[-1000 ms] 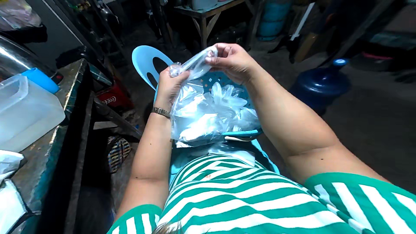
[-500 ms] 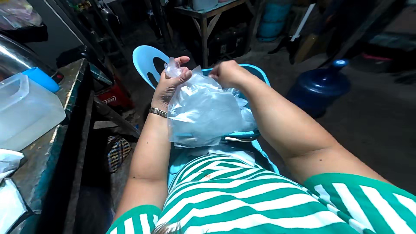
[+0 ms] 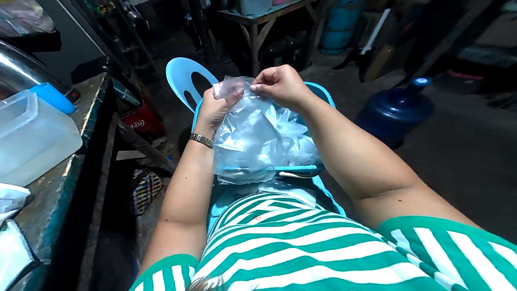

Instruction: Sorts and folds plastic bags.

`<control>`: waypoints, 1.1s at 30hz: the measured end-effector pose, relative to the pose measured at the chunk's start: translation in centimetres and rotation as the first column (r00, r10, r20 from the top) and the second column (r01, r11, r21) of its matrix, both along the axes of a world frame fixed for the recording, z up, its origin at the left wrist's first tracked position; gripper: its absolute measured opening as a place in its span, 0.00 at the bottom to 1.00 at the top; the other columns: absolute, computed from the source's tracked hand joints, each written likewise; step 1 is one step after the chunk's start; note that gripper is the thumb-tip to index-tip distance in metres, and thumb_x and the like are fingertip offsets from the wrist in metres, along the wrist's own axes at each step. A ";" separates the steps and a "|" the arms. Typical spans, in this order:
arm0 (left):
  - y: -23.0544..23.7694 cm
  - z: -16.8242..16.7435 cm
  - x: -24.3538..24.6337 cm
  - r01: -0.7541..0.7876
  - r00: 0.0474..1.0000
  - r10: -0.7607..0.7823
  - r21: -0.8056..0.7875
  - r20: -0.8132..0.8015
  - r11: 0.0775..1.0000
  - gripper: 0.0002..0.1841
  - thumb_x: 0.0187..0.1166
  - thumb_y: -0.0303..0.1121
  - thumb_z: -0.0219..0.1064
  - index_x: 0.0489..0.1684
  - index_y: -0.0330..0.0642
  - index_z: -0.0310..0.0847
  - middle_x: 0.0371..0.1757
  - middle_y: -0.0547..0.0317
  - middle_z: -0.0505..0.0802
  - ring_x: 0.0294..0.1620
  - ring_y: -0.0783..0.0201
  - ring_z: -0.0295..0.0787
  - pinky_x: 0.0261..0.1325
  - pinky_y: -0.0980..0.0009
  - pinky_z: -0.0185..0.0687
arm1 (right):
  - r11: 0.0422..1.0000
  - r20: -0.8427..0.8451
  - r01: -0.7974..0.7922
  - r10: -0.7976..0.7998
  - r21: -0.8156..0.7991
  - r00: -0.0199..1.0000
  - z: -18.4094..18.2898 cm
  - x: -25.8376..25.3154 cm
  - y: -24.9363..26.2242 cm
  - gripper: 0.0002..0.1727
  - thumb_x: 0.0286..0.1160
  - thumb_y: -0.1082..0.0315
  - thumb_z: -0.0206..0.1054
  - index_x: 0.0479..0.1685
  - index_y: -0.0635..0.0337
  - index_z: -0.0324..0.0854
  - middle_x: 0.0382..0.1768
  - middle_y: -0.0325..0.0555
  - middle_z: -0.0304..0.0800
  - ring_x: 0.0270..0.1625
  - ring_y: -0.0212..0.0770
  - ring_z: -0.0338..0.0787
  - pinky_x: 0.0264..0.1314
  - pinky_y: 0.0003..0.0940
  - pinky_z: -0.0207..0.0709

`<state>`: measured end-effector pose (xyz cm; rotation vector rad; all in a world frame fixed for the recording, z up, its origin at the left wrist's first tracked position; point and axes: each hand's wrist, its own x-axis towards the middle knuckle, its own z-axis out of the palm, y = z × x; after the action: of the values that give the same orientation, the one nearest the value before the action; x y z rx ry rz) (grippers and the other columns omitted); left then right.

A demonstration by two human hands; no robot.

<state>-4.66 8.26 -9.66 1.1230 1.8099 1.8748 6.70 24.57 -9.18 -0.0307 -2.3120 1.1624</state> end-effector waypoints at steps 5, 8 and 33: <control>-0.5 -0.2 0.1 0.119 0.991 -0.121 0.031 0.056 0.992 0.03 0.79 0.22 0.65 0.41 0.41 0.82 0.32 0.67 0.92 0.33 0.76 0.89 0.43 0.76 0.89 | 0.996 0.065 0.060 -0.056 -0.066 0.996 0.1 -0.3 -0.3 0.10 0.86 0.66 0.64 0.46 0.61 0.89 0.34 0.38 0.89 0.34 0.24 0.84 0.46 0.27 0.80; -1.2 -0.3 0.2 0.324 0.945 -0.327 0.095 0.013 0.941 0.07 0.71 0.23 0.65 0.40 0.46 0.86 0.35 0.72 0.94 0.37 0.80 0.90 0.46 0.78 0.89 | 0.949 0.019 0.079 -0.077 -0.304 0.997 0.1 -0.6 0.0 0.10 0.84 0.71 0.61 0.48 0.63 0.88 0.35 0.38 0.89 0.34 0.26 0.84 0.44 0.28 0.80; -1.6 0.0 0.8 0.388 0.890 -0.402 0.106 0.216 0.916 0.09 0.82 0.28 0.57 0.45 0.48 0.84 0.38 0.70 0.96 0.40 0.78 0.92 0.48 0.78 0.90 | 0.460 -0.174 -0.215 0.130 -0.862 0.976 0.5 -0.4 -0.8 0.16 0.95 0.63 0.45 0.43 0.56 0.78 0.29 0.39 0.87 0.31 0.34 0.89 0.38 0.31 0.87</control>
<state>-3.82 6.62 -9.62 1.1341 1.2894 1.7384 6.34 23.78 -8.64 -0.1226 -1.3915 2.3094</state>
